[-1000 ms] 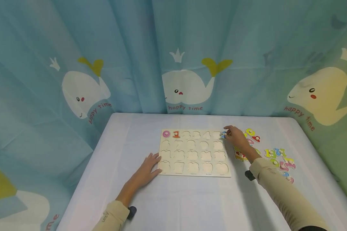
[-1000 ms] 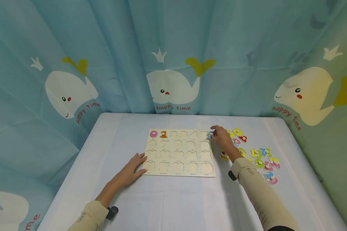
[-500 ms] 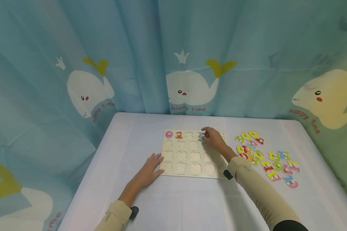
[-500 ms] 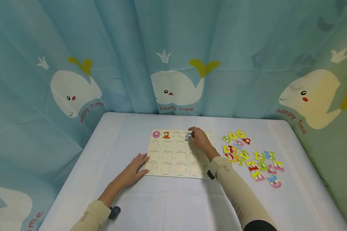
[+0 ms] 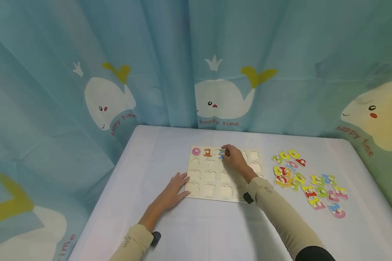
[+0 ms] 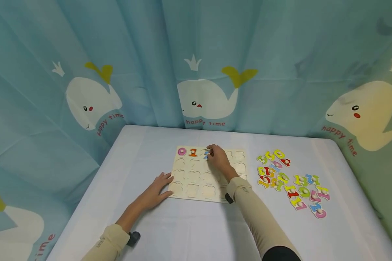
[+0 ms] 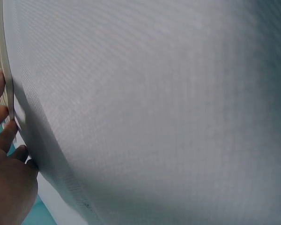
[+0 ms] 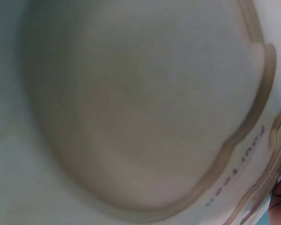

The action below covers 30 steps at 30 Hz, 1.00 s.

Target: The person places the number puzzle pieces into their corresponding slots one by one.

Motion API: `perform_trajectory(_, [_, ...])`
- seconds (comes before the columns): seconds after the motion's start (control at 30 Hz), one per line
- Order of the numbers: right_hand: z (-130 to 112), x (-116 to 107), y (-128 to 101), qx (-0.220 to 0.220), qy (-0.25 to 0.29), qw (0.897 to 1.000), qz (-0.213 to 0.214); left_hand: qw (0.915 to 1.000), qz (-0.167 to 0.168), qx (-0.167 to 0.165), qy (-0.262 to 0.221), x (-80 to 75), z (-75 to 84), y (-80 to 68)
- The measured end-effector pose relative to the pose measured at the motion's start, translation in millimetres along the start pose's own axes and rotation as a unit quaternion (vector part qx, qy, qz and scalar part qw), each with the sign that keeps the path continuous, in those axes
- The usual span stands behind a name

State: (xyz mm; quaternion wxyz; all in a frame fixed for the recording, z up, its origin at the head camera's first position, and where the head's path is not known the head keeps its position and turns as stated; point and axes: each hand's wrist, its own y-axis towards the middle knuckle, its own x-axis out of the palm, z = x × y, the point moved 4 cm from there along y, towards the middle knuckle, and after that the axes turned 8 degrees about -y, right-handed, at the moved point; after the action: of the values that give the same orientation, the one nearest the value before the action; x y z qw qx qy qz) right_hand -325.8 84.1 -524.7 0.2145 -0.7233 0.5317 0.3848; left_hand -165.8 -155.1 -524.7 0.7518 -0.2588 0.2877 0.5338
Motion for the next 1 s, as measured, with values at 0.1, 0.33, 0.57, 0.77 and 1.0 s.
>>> perform_trajectory(0.1, [0.3, 2.1, 1.6, 0.008, 0.011, 1.0, 0.01, 1.0, 0.0, -0.003, -0.001, 0.9, 0.6, 0.1])
perform_trajectory(0.33, [-0.8, 7.9, 7.2, 0.028, 0.043, 0.998, 0.028, 1.0, 0.003, -0.001, 0.005, 1.4, 1.6, 0.5])
perform_trajectory(0.57, [-1.1, 14.8, 13.1, 0.038, 0.019, 0.999, 0.011, 1.0, 0.008, 0.002, 0.004, -0.2, 1.7, -0.4])
perform_trajectory(0.77, [0.9, 15.1, 12.3, 0.036, 0.022, 0.999, 0.004, 1.0, 0.008, 0.003, 0.003, -0.2, 2.9, -0.4])
perform_trajectory(1.0, [7.1, 3.3, 3.3, 0.051, 0.085, 0.994, 0.042, 1.0, 0.004, 0.007, 0.006, -1.1, 1.6, -0.5])
